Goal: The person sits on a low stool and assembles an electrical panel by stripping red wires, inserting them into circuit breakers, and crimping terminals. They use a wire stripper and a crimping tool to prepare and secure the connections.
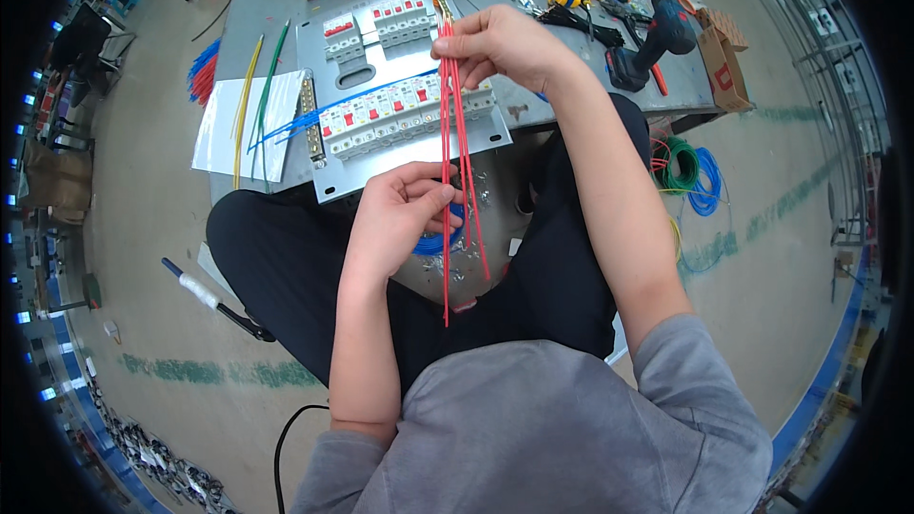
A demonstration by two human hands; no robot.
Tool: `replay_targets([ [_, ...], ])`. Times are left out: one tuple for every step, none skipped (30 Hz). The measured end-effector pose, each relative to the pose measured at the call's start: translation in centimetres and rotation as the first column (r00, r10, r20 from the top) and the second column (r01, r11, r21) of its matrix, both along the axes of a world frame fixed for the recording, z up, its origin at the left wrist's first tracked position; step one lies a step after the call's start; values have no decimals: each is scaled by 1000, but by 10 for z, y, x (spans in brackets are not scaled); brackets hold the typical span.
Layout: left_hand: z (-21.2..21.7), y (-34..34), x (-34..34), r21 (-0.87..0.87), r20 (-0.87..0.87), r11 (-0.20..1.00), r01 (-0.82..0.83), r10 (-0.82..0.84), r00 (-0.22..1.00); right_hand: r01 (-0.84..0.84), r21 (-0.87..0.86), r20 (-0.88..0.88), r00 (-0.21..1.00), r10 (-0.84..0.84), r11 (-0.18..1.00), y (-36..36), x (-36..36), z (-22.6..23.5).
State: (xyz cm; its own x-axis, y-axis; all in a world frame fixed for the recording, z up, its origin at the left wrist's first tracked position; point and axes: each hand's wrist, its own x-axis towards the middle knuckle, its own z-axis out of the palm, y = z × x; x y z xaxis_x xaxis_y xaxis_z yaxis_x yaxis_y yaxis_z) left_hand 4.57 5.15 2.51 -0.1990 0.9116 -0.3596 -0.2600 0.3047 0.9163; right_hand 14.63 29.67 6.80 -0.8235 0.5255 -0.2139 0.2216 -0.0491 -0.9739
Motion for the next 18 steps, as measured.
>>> replay_targets([
  [0, 0, 0, -10, 11, 1000, 25, -25, 1000, -7, -14, -1, 1000, 7, 1000, 4, 1, 0],
  [-1, 0, 0, -19, 23, 999, 49, -49, 999, -12, -3, -6, 1000, 12, 1000, 6, 3, -1],
  [-2, 0, 1, -15, 10, 999, 53, -52, 999, -8, -10, -7, 1000, 7, 1000, 8, 3, -3],
  [-3, 1, 2, -8, 25, 999, 53, -53, 998, -3, -13, -8, 1000, 3, 1000, 8, 2, -4],
  [-4, 2, 4, -2, 40, 999, 52, -52, 998, 6, -7, -11, 1000, -7, 1000, 7, 2, -4],
  [-5, 2, 5, 5, 55, 999, 51, -51, 997, 16, -2, -15, 1000, -16, 1000, 6, 2, -5],
  [-7, 3, 7, 17, 74, 998, 55, -56, 996, 26, 6, -19, 999, -26, 1000, 6, 2, -5],
  [-7, 4, 8, 13, 104, 999, 51, -52, 993, 35, 8, -27, 999, -34, 999, 7, 1, -8],
  [-7, 5, 9, 8, 134, 999, 46, -47, 990, 43, 9, -35, 998, -43, 999, 10, -1, -11],
  [-7, 5, 9, 4, 162, 999, 41, -41, 986, 50, 11, -44, 998, -50, 999, 11, -3, -13],
  [-7, 5, 8, 6, 167, 999, 35, -36, 985, 54, 9, -57, 997, -54, 998, 12, -4, -15],
  [-7, 5, 7, 8, 171, 1000, 30, -31, 985, 60, 12, -58, 997, -59, 998, 13, -4, -16],
  [-8, 5, 6, 9, 175, 1000, 23, -24, 984, 65, 15, -59, 996, -64, 998, 12, -4, -16],
  [-8, 4, 6, 7, 183, 1000, 24, -25, 983, 70, 18, -59, 996, -69, 997, 11, -4, -15],
  [-8, 4, 5, 5, 190, 1000, 25, -25, 981, 64, 14, -62, 996, -63, 998, 11, -5, -14],
  [-8, 3, 6, 3, 199, 1000, 28, -28, 980, 61, 10, -64, 996, -60, 998, 10, -4, -15],
  [-8, 3, 6, 7, 195, 999, 31, -32, 980, 57, 6, -65, 996, -56, 998, 10, -4, -16],
  [-8, 4, 7, 11, 191, 999, 34, -35, 981, 59, 10, -59, 997, -59, 998, 10, -4, -16],
])
